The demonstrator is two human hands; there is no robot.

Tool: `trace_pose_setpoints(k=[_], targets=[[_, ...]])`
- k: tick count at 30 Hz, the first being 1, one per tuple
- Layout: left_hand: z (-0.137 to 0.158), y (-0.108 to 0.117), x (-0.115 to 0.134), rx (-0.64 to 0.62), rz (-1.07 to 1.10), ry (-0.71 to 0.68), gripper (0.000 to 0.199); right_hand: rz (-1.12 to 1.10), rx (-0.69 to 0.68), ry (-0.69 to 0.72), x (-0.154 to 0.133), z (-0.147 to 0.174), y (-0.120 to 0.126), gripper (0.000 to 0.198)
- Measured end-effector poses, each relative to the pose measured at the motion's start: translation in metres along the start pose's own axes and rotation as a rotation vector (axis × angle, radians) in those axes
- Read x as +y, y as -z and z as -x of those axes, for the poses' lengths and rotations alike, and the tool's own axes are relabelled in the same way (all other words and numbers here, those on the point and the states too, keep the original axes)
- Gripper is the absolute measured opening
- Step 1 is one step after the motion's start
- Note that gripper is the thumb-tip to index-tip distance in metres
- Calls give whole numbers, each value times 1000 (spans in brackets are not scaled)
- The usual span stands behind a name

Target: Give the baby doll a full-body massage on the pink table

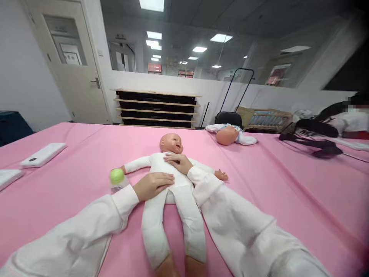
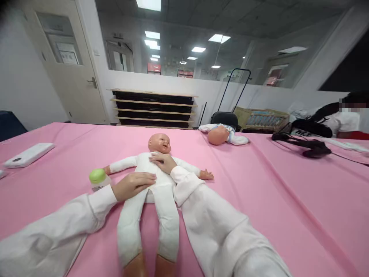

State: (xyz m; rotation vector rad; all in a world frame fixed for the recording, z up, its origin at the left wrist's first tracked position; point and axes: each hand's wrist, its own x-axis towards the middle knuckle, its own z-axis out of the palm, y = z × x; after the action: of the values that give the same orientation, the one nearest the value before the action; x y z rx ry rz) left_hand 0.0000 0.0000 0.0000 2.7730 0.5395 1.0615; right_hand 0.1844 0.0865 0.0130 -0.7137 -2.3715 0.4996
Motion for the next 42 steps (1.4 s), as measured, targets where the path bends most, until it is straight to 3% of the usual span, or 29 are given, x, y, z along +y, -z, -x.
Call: trace_pose_setpoints(k=[3, 7, 9, 13, 16, 18, 20, 22, 24, 26, 30, 33, 38, 42], targets=[[-29, -6, 5, -182, 71, -41, 24, -5, -190, 39, -7, -25, -7, 19], [-51, -11, -10, -238, 107, 12, 21, -34, -348, 11, 1, -52, -9, 19], [-47, -11, -22, -153, 102, 99, 22, -74, -233, -41, 11, -53, -9, 22], [-18, -7, -27, 46, 7, 270, 25, -143, 142, -102, 18, -25, -12, 26], [-6, -5, -10, 40, -104, 180, 27, -154, 237, -87, 5, -7, -16, 24], [-13, -5, 2, -61, -86, 53, 27, -124, 104, -55, -6, -8, -17, 20], [-29, -7, 8, -190, -18, -35, 27, -90, -131, -20, -14, -21, -16, 16], [-45, -9, 5, -264, 29, -35, 25, -68, -312, -10, -13, -38, -13, 16], [-53, -10, -4, -258, 60, 29, 24, -59, -318, -33, -5, -50, -11, 17], [-49, -10, -17, -191, 91, 132, 26, -56, -170, -69, 6, -51, -10, 17], [-13, -8, -34, -18, 123, 339, 32, -90, 193, -69, 24, -20, -12, 23], [16, -7, -30, 1, 75, 404, 38, -70, 326, -106, 30, 16, -16, 31], [44, -5, -8, -43, -37, 500, 43, -11, 325, -201, 30, 68, -20, 40], [66, 0, 11, -63, -104, 548, 44, -38, 253, -224, 12, 104, -18, 45]])
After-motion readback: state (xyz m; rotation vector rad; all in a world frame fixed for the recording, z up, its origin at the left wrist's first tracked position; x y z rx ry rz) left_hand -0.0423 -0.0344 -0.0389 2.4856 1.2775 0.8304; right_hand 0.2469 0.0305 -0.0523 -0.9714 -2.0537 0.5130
